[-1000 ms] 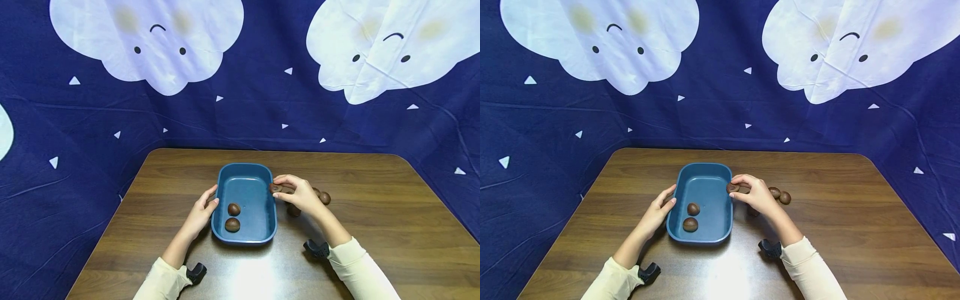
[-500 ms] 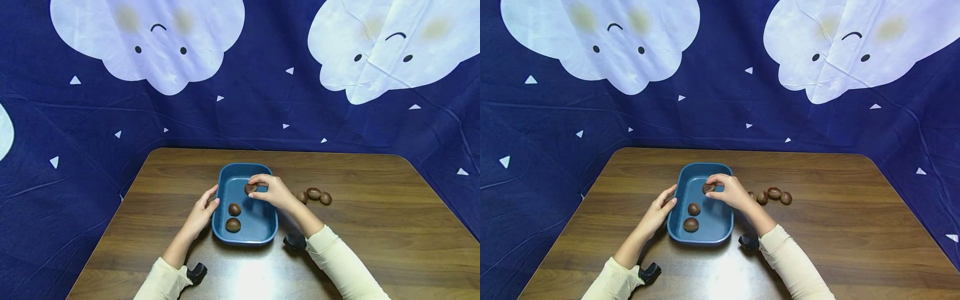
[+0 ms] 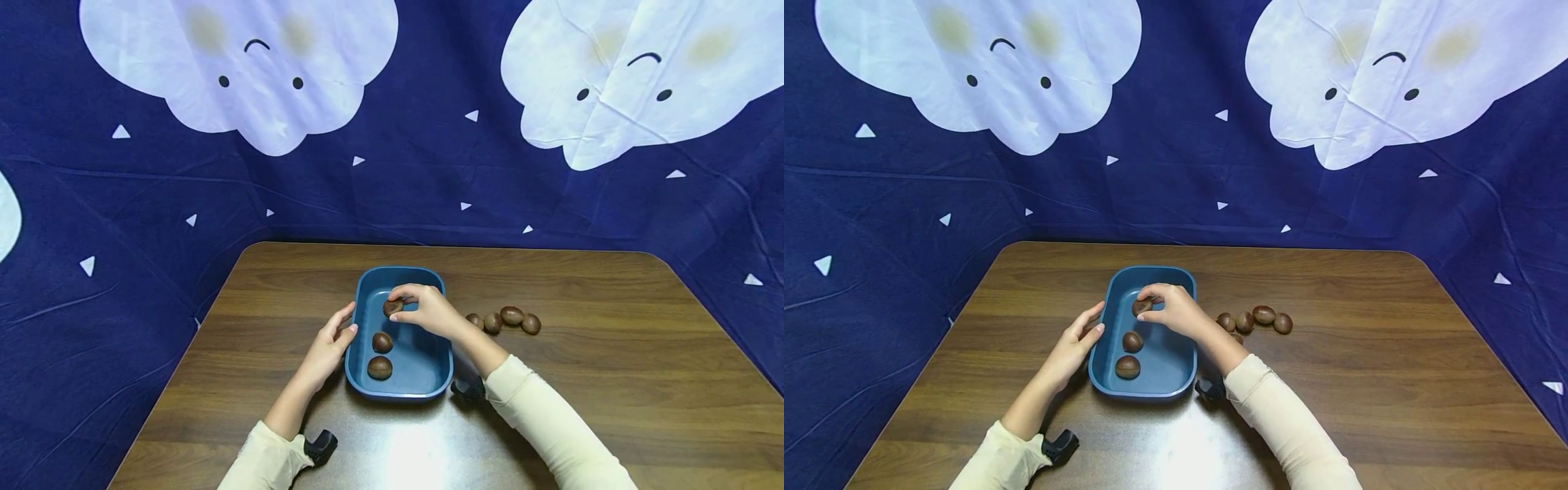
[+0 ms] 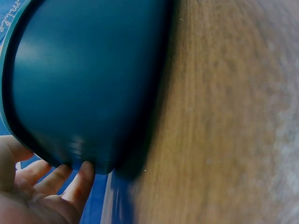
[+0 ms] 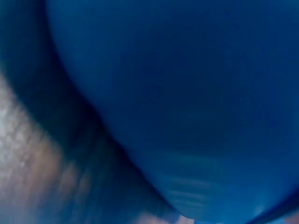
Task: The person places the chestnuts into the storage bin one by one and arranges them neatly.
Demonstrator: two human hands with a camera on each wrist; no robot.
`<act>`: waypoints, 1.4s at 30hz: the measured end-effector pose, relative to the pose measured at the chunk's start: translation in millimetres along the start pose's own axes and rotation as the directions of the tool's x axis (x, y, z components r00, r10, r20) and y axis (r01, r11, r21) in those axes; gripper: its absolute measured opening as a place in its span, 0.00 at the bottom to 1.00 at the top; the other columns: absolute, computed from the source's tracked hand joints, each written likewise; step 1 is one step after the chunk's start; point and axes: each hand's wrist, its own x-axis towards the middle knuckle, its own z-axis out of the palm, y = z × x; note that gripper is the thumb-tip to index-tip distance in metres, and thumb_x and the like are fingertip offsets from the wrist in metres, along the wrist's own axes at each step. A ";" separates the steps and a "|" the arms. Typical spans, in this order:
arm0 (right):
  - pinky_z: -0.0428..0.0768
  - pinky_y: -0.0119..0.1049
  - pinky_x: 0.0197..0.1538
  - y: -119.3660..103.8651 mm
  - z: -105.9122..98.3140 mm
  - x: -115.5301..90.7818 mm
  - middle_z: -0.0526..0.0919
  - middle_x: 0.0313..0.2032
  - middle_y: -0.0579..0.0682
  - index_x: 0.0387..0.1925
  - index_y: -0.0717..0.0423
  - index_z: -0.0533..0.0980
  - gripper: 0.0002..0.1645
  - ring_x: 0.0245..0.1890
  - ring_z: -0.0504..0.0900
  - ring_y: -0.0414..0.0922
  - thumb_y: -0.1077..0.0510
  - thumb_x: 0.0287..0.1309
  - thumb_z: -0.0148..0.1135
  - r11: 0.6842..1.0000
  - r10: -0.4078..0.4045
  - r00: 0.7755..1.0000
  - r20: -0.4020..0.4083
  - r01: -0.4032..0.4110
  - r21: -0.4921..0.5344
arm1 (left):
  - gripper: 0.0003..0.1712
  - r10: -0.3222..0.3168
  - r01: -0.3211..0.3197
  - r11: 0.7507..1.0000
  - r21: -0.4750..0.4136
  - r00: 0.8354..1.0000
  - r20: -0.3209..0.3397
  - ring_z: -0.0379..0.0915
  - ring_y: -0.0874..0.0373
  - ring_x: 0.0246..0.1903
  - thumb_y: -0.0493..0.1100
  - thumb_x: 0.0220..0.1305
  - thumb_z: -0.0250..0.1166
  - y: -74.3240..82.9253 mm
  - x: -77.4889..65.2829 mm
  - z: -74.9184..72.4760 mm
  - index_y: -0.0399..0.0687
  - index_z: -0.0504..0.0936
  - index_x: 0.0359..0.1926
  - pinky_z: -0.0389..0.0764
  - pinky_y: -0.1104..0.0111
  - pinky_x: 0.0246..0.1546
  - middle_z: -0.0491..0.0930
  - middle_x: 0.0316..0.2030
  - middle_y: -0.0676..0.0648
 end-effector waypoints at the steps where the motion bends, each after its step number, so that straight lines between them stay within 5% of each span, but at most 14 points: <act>1: 0.74 0.35 0.48 0.3 1.5 1.5 0.79 0.43 0.46 0.43 0.57 0.77 0.21 0.44 0.77 0.42 0.53 0.46 0.68 1.000 0.006 1.000 0.007 -0.006 -0.013 | 0.26 -0.001 0.001 1.000 0.003 1.000 -0.003 0.61 0.44 0.56 0.39 0.67 0.50 -0.1 0.2 0.0 0.44 0.59 0.65 0.66 0.54 0.52 0.60 0.62 0.39; 22: 0.74 0.30 0.39 1.2 20.4 18.6 0.79 0.35 0.44 0.38 0.55 0.77 0.15 0.35 0.76 0.37 0.61 0.45 0.68 0.969 0.060 0.983 0.174 -0.015 -0.247 | 0.26 -0.007 0.007 1.000 -0.005 1.000 -0.004 0.63 0.45 0.56 0.39 0.67 0.50 0.7 0.1 0.5 0.45 0.60 0.65 0.67 0.54 0.52 0.61 0.62 0.39; 42: 0.75 0.31 0.39 5.7 26.1 19.5 0.79 0.33 0.47 0.36 0.58 0.76 0.13 0.35 0.76 0.40 0.66 0.45 0.67 0.972 0.069 0.975 0.209 -0.019 -0.233 | 0.26 -0.018 0.018 1.000 0.006 1.000 -0.008 0.62 0.47 0.56 0.39 0.67 0.50 3.1 -0.3 0.6 0.46 0.60 0.65 0.66 0.55 0.53 0.61 0.62 0.41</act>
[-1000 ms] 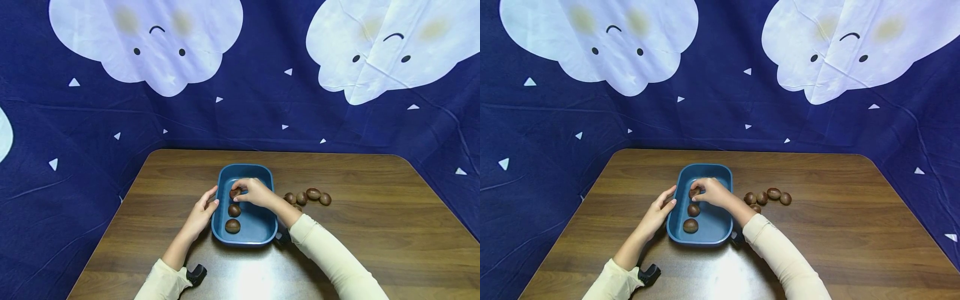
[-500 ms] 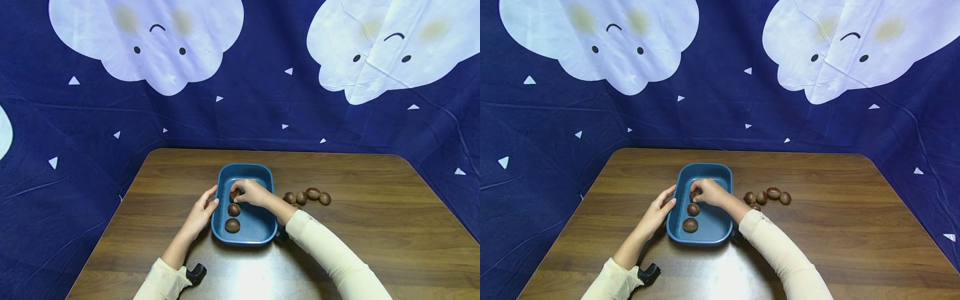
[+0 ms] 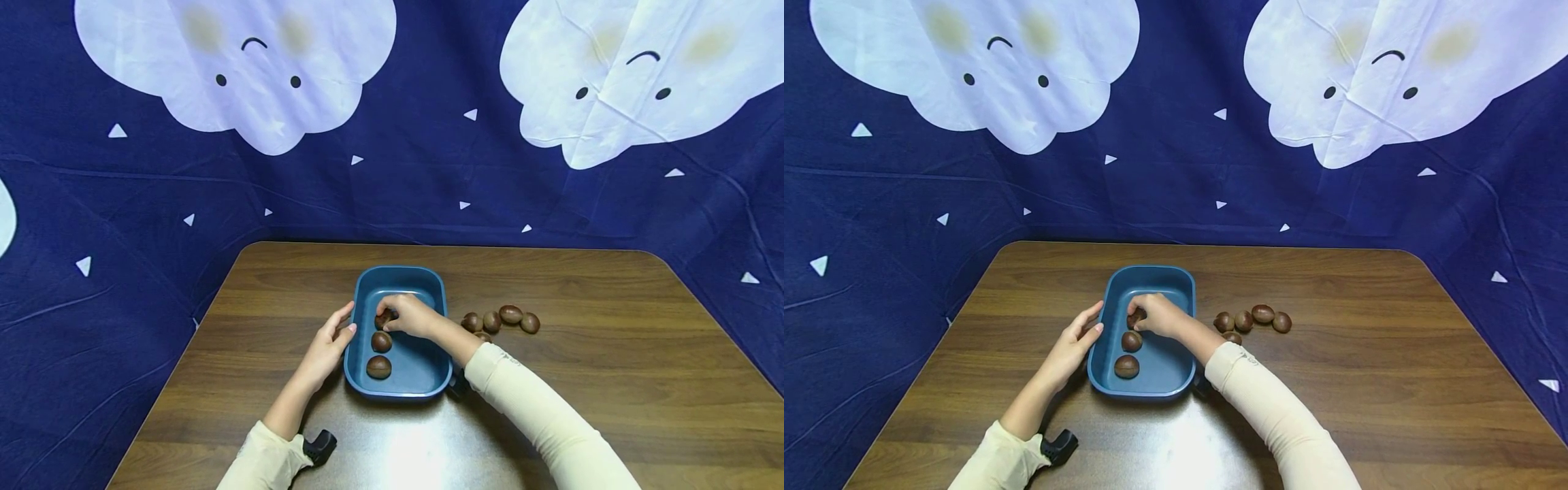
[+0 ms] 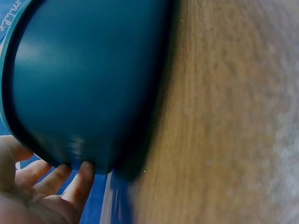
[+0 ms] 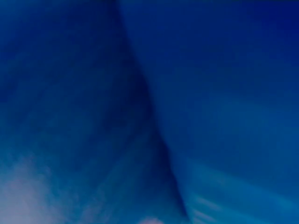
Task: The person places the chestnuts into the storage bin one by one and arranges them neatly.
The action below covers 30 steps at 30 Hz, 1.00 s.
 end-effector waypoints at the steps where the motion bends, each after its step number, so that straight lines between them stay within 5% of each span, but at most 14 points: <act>1: 0.75 0.32 0.39 0.2 0.0 0.0 0.79 0.33 0.47 0.36 0.58 0.76 0.13 0.35 0.76 0.40 0.66 0.46 0.67 1.000 0.001 1.000 -0.002 -0.001 0.000 | 0.26 0.000 0.000 1.000 0.000 1.000 -0.001 0.62 0.47 0.57 0.39 0.67 0.50 0.2 0.0 0.0 0.46 0.60 0.65 0.66 0.55 0.53 0.61 0.62 0.41; 15: 0.72 0.36 0.51 -3.2 -4.1 -2.0 0.78 0.44 0.49 0.42 0.59 0.76 0.15 0.49 0.74 0.44 0.62 0.50 0.65 0.994 0.028 0.998 -0.056 -0.022 0.109 | 0.26 -0.013 0.013 1.000 -0.015 1.000 0.016 0.61 0.44 0.57 0.39 0.67 0.50 5.4 -1.4 -0.8 0.44 0.58 0.65 0.65 0.53 0.53 0.59 0.62 0.39; 25: 0.71 0.38 0.52 -7.0 -14.5 -11.7 0.76 0.49 0.54 0.50 0.63 0.72 0.23 0.52 0.73 0.49 0.59 0.51 0.63 0.962 -0.067 0.985 -0.161 0.106 0.251 | 0.26 -0.012 0.013 1.000 -0.015 1.000 0.011 0.62 0.44 0.56 0.40 0.67 0.50 -3.1 1.2 -1.0 0.46 0.59 0.65 0.67 0.53 0.52 0.61 0.62 0.40; 30: 0.70 0.35 0.53 -9.4 -26.4 -23.2 0.75 0.50 0.54 0.52 0.57 0.71 0.25 0.52 0.72 0.49 0.55 0.52 0.63 0.950 -0.067 0.976 -0.208 0.126 0.286 | 0.26 -0.015 0.015 1.000 0.010 1.000 -0.003 0.61 0.46 0.57 0.40 0.67 0.50 -1.5 0.6 -0.2 0.47 0.60 0.65 0.65 0.53 0.53 0.61 0.62 0.41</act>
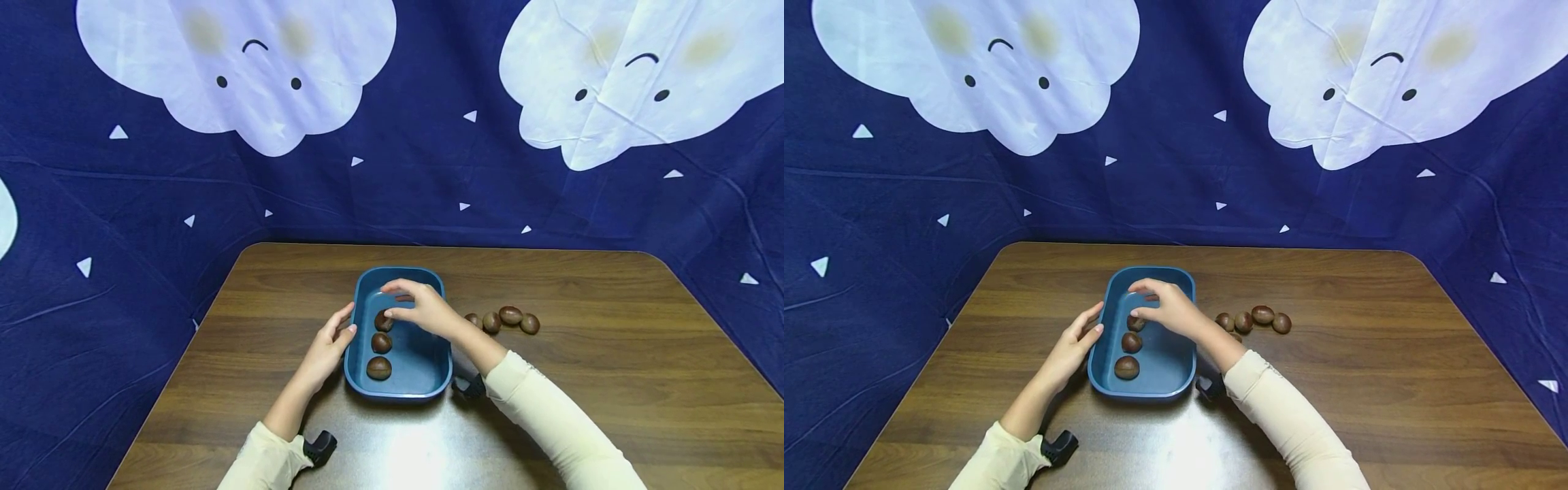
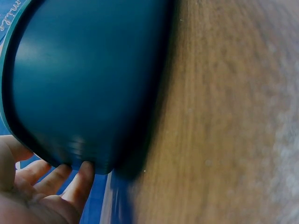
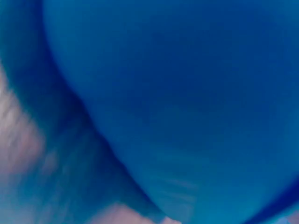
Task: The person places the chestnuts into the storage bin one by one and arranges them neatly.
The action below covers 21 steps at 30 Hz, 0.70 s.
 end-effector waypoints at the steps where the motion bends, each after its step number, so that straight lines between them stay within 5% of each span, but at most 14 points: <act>1: 0.70 0.35 0.53 -1.1 -3.0 -2.3 0.75 0.51 0.54 0.52 0.55 0.71 0.25 0.52 0.72 0.48 0.54 0.52 0.63 1.000 -0.002 1.000 -0.013 0.002 -0.001 | 0.26 0.000 0.000 1.000 0.001 1.000 -0.003 0.61 0.46 0.57 0.40 0.67 0.50 0.2 0.0 0.1 0.47 0.60 0.65 0.65 0.53 0.53 0.61 0.62 0.41; 10: 0.72 0.38 0.52 4.4 -28.1 -31.7 0.76 0.49 0.56 0.50 0.62 0.72 0.26 0.48 0.75 0.54 0.57 0.48 0.66 0.999 -0.035 0.989 -0.146 0.032 -0.026 | 0.26 0.019 -0.019 1.000 0.012 1.000 -0.010 0.60 0.46 0.58 0.39 0.66 0.50 -1.5 0.6 0.3 0.45 0.60 0.64 0.63 0.53 0.55 0.61 0.61 0.39; 21: 0.74 0.46 0.48 24.4 -41.2 -77.2 0.78 0.45 0.57 0.48 0.60 0.74 0.24 0.46 0.76 0.52 0.59 0.47 0.67 0.997 0.029 0.969 -0.245 -0.047 -0.064 | 0.27 0.024 -0.024 1.000 0.001 1.000 0.008 0.57 0.43 0.59 0.38 0.67 0.49 -0.2 1.0 0.3 0.40 0.57 0.65 0.62 0.52 0.55 0.57 0.63 0.36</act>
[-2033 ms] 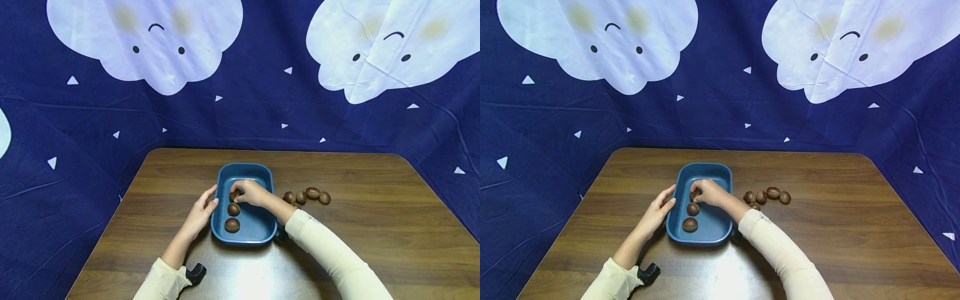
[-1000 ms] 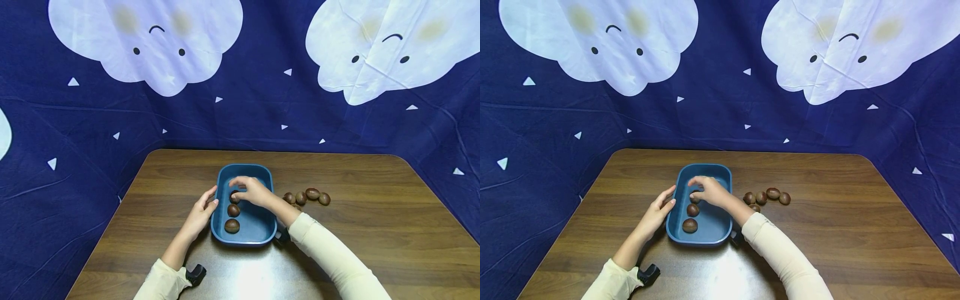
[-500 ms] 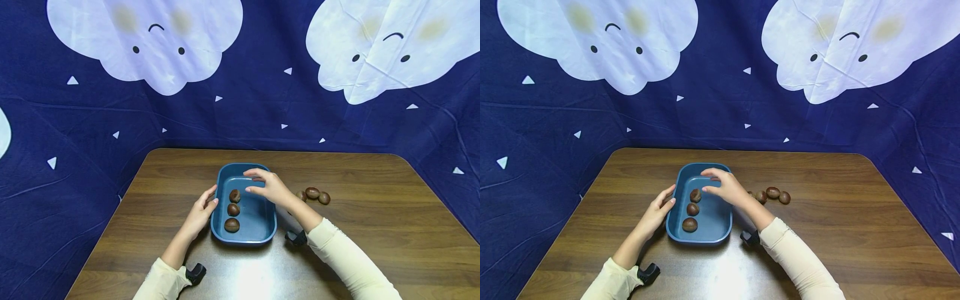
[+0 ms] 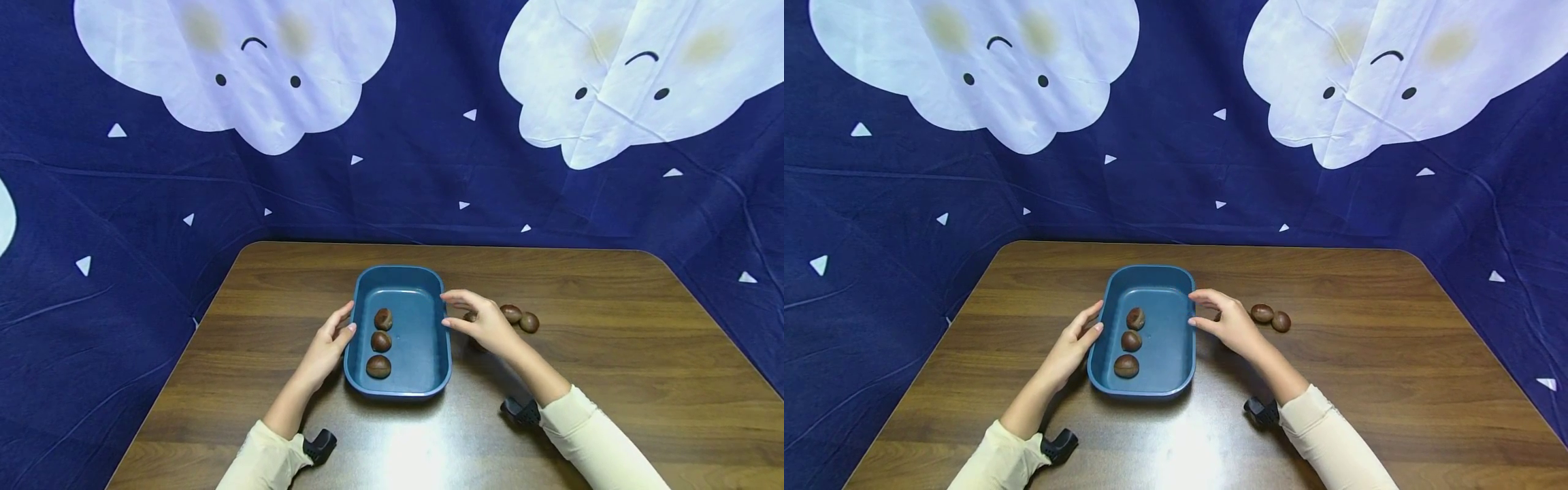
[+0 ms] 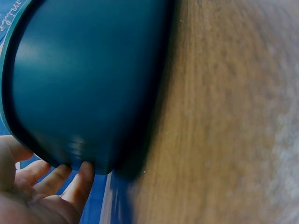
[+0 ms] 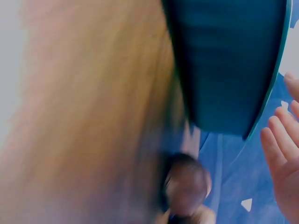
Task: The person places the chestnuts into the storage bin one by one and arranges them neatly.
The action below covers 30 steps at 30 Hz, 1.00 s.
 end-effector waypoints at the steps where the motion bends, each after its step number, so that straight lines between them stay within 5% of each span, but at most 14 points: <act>1: 0.74 0.46 0.47 2.0 -2.0 -3.3 0.78 0.46 0.56 0.48 0.59 0.74 0.24 0.47 0.76 0.52 0.59 0.47 0.67 1.000 0.013 1.000 -0.002 -0.013 -0.004 | 0.27 0.003 -0.003 1.000 0.000 1.000 0.001 0.57 0.43 0.59 0.38 0.67 0.49 -0.2 0.3 0.1 0.39 0.56 0.65 0.62 0.52 0.55 0.57 0.63 0.36; 11: 0.73 0.47 0.49 16.2 -19.0 -29.0 0.78 0.44 0.62 0.48 0.66 0.71 0.25 0.45 0.76 0.55 0.61 0.47 0.67 0.997 0.071 0.997 0.036 -0.070 -0.024 | 0.26 -0.014 0.014 1.000 -0.019 1.000 0.006 0.59 0.43 0.58 0.38 0.67 0.50 4.1 -1.6 0.4 0.42 0.58 0.65 0.64 0.52 0.54 0.59 0.62 0.37; 19: 0.72 0.49 0.48 25.2 -25.6 -41.8 0.78 0.43 0.61 0.45 0.67 0.73 0.21 0.44 0.76 0.57 0.67 0.46 0.66 0.990 0.100 0.993 0.054 -0.094 -0.106 | 0.26 -0.010 0.010 1.000 0.005 1.000 0.018 0.59 0.38 0.56 0.33 0.67 0.47 29.7 -11.8 2.4 0.33 0.56 0.64 0.65 0.51 0.52 0.57 0.61 0.31; 30: 0.76 0.37 0.44 34.7 -28.3 -51.7 0.80 0.38 0.49 0.40 0.61 0.76 0.17 0.39 0.78 0.45 0.64 0.44 0.68 0.984 0.042 0.997 0.061 -0.030 -0.177 | 0.26 -0.012 0.012 1.000 0.005 1.000 0.021 0.57 0.37 0.57 0.33 0.66 0.48 33.5 -12.9 2.7 0.33 0.55 0.64 0.63 0.50 0.54 0.57 0.61 0.31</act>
